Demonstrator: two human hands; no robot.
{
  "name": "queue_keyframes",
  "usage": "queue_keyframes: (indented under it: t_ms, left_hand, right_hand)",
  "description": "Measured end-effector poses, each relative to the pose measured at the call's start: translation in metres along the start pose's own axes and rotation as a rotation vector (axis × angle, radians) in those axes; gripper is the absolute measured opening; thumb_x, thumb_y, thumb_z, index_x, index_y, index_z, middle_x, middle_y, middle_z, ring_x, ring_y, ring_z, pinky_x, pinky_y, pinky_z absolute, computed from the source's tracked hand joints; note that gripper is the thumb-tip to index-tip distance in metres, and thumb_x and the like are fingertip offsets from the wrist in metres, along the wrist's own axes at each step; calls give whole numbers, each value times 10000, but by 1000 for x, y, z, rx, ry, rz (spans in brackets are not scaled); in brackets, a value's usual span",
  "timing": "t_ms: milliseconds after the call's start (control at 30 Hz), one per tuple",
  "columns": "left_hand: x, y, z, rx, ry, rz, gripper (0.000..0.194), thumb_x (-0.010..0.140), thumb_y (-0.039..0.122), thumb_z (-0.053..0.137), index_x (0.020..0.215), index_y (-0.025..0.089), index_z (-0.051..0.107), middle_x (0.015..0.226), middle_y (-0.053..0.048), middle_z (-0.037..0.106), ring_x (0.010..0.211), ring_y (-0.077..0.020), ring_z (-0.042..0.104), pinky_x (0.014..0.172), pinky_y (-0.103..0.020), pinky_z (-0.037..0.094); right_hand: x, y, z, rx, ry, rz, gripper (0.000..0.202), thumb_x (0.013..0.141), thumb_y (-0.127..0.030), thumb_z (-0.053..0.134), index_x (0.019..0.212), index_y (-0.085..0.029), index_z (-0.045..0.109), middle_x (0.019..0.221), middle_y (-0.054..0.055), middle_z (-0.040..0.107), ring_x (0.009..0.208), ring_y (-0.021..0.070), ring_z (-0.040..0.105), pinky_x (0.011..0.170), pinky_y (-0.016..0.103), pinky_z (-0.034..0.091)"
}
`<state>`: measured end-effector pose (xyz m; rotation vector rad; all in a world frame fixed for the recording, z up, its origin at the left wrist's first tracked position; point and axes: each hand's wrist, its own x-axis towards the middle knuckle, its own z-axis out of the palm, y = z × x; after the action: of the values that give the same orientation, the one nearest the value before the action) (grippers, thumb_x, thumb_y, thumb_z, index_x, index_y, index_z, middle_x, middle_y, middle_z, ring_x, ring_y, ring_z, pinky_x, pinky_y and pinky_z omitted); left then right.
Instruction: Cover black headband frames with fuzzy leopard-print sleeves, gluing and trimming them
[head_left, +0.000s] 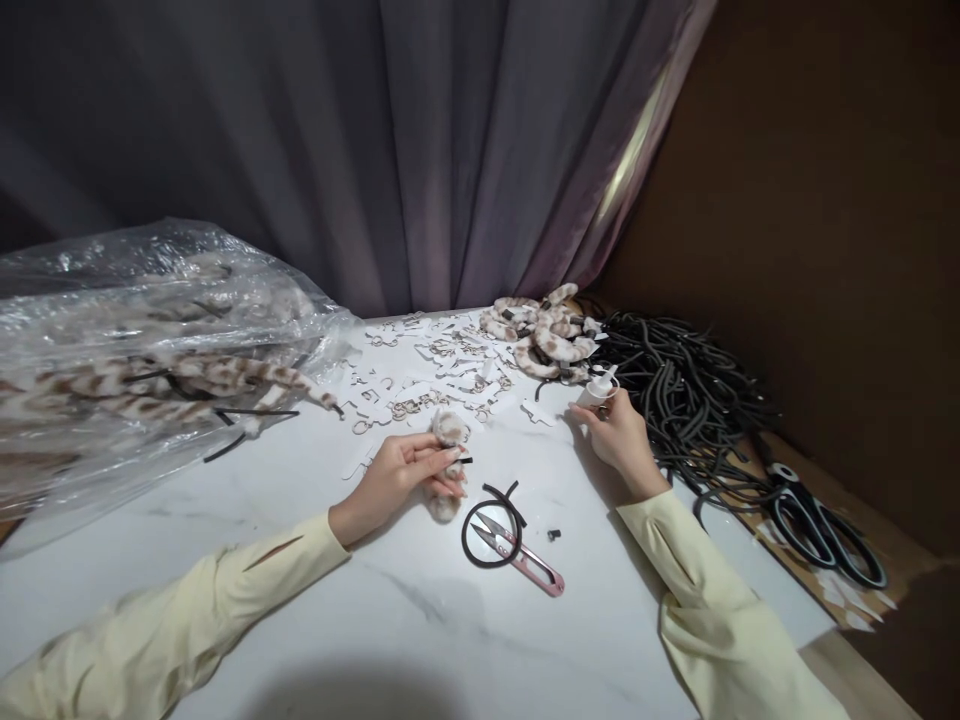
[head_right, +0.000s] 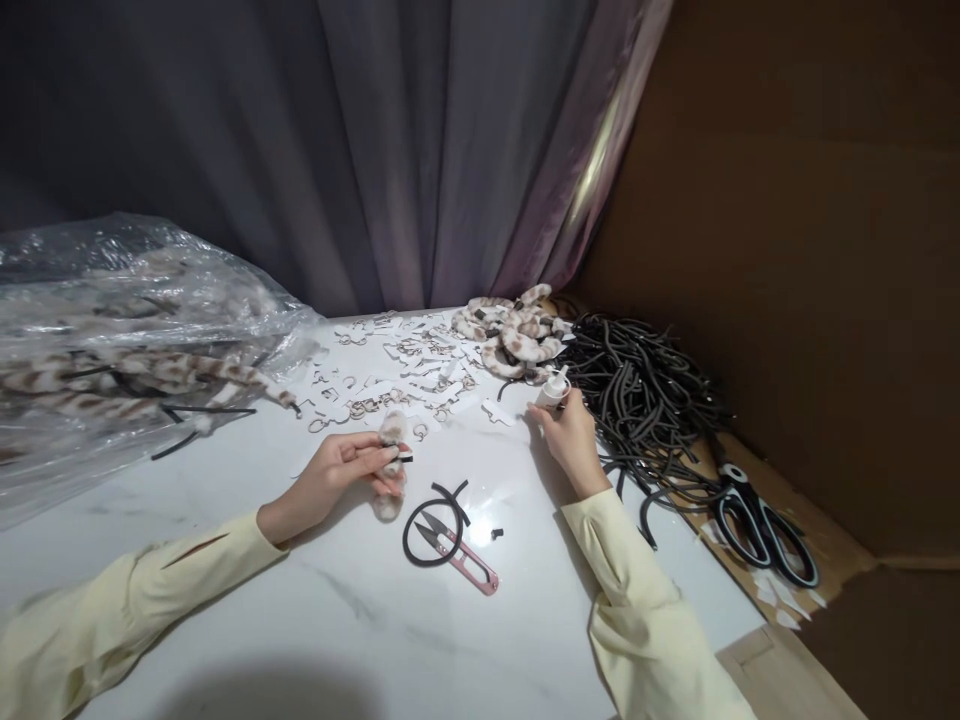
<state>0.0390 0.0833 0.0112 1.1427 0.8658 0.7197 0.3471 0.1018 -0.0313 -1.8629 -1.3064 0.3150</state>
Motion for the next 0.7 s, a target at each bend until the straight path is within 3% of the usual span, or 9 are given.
queue_keyframes:
  t_ms: [167,267,300,333,367,433,467,567,700]
  left_hand:
    - [-2,13,-5,37,59,89,305,751,359,665,874,80,647,727,-105,708,660,-227,690,602,-279,538]
    - [-1,21,-10,15,97,114,309,754,349,661,894,75,644,726,-100,708,647,-222,688,600,-278,542]
    - [-1,24,-12,4,109,122,302,754,344,661,892,75,644,728,-97,708,649,-220,688,597,-272,543]
    - [-1,27,-14,-4,122,130,296,755,339,661,889,75,644,727,-95,707,653,-219,689,594,-265,543]
    - [-1,30,-16,-8,135,138,292,755,335,661,886,75,645,725,-94,707,656,-219,689,590,-260,543]
    - [-1,35,-18,-7,161,154,289,752,331,663,884,74,647,727,-91,708,656,-219,690,589,-257,544]
    - [-2,38,-19,-6,170,162,291,751,332,663,887,75,648,730,-89,708,657,-218,691,591,-256,546]
    - [-3,44,-22,-8,187,180,301,751,335,664,902,75,649,735,-85,709,665,-213,692,599,-250,547]
    - [-4,50,-24,-13,198,190,336,734,353,677,915,72,648,725,-86,709,667,-218,692,603,-259,550]
  right_hand:
    - [-5,-12,-21,-119,51,-44,437,603,-370,619,950,-151,468,1014,175,580,956,331,525,802,454,394]
    - [-33,-34,-38,-270,82,-186,311,700,-345,553,945,-158,509,1036,169,561,1003,333,500,823,458,378]
    - [-48,-44,-42,-331,13,-247,205,749,-347,518,857,-173,526,916,139,581,891,298,537,763,427,403]
    - [-65,-55,-44,-349,-151,-294,160,793,-339,482,773,-187,525,778,99,579,753,251,549,683,381,419]
    - [-83,-65,-44,-336,-341,-330,159,818,-321,463,750,-193,528,734,77,575,691,219,545,629,341,424]
    - [-117,-85,-38,-368,-584,-396,98,804,-248,488,727,-200,525,775,66,580,715,203,549,598,301,426]
    - [-132,-93,-33,-410,-631,-423,72,785,-192,492,720,-200,522,787,62,578,735,205,550,600,296,426]
    - [-154,-107,-16,-560,-601,-442,151,762,-61,451,802,-177,538,833,75,581,754,213,556,598,294,417]
    - [-138,-106,-7,-713,-633,-533,316,642,90,399,778,-157,542,754,80,607,637,201,555,516,279,349]
